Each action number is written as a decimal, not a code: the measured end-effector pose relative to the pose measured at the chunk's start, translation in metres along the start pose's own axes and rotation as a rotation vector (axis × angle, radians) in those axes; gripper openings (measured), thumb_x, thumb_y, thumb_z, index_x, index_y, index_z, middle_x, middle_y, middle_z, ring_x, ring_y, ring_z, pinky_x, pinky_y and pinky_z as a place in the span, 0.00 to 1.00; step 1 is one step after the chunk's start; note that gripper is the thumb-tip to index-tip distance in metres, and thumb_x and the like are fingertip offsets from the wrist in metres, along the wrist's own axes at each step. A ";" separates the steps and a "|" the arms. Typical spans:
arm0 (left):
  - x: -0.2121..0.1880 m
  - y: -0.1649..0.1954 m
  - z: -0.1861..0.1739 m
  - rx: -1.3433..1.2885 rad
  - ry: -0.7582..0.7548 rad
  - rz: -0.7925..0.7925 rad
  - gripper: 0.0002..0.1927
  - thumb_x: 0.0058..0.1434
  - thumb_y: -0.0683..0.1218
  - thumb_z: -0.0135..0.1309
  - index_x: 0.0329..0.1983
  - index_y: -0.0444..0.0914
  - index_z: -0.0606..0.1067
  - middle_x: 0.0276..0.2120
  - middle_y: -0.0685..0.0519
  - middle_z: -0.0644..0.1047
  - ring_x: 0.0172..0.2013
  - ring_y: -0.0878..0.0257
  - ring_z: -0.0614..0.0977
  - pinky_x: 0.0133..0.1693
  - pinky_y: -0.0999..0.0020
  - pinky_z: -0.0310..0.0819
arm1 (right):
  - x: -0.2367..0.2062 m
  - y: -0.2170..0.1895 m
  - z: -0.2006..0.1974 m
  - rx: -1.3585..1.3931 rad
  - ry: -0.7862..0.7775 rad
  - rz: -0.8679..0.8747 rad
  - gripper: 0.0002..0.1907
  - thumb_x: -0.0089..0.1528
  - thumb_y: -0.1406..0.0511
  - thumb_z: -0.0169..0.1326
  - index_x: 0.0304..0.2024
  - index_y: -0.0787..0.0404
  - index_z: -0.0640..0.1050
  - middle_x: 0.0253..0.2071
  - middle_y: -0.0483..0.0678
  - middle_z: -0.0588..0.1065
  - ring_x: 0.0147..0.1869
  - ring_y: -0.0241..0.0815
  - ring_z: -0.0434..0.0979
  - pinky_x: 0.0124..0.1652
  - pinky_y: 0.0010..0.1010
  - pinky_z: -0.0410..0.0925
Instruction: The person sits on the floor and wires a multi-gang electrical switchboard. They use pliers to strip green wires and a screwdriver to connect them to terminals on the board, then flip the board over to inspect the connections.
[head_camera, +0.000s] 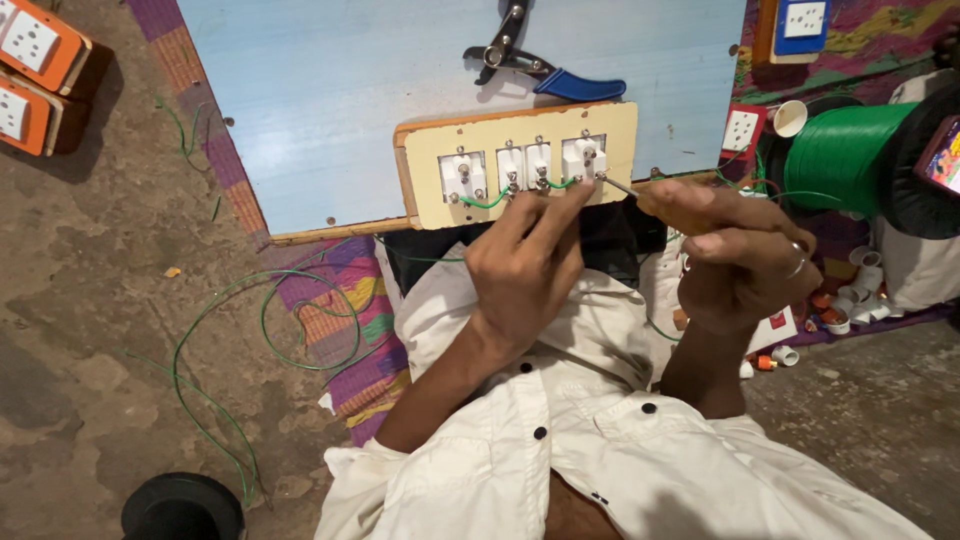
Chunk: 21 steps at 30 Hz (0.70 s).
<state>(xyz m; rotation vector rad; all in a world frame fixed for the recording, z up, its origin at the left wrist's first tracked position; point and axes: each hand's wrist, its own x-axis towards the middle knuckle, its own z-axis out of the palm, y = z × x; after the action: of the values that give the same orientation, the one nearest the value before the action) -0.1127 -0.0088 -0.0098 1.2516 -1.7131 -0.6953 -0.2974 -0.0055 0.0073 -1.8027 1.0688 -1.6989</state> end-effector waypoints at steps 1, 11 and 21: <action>0.002 0.002 0.001 0.028 -0.010 0.007 0.25 0.59 0.34 0.63 0.60 0.42 0.78 0.36 0.53 0.74 0.32 0.61 0.78 0.35 0.65 0.75 | 0.005 0.000 0.001 0.009 -0.018 -0.036 0.03 0.69 0.68 0.54 0.43 0.63 0.75 0.47 0.58 0.77 0.49 0.54 0.82 0.48 0.47 0.81; 0.022 0.003 0.008 0.188 -0.125 0.177 0.17 0.64 0.34 0.59 0.57 0.33 0.76 0.54 0.47 0.75 0.47 0.53 0.75 0.51 0.62 0.74 | 0.018 -0.034 0.014 -0.476 0.022 0.075 0.04 0.65 0.72 0.55 0.41 0.63 0.81 0.43 0.49 0.78 0.49 0.38 0.83 0.53 0.43 0.82; 0.027 -0.005 0.007 0.124 -0.166 0.213 0.25 0.54 0.31 0.55 0.56 0.36 0.76 0.53 0.49 0.74 0.49 0.53 0.77 0.51 0.58 0.71 | -0.003 -0.047 0.022 -0.442 0.112 0.147 0.19 0.60 0.66 0.63 0.54 0.54 0.78 0.47 0.48 0.73 0.51 0.38 0.78 0.45 0.23 0.72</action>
<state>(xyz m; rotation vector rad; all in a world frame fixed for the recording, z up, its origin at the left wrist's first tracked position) -0.1193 -0.0362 -0.0083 1.0979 -2.0181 -0.5867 -0.2647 0.0206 0.0376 -1.8362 1.6890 -1.5785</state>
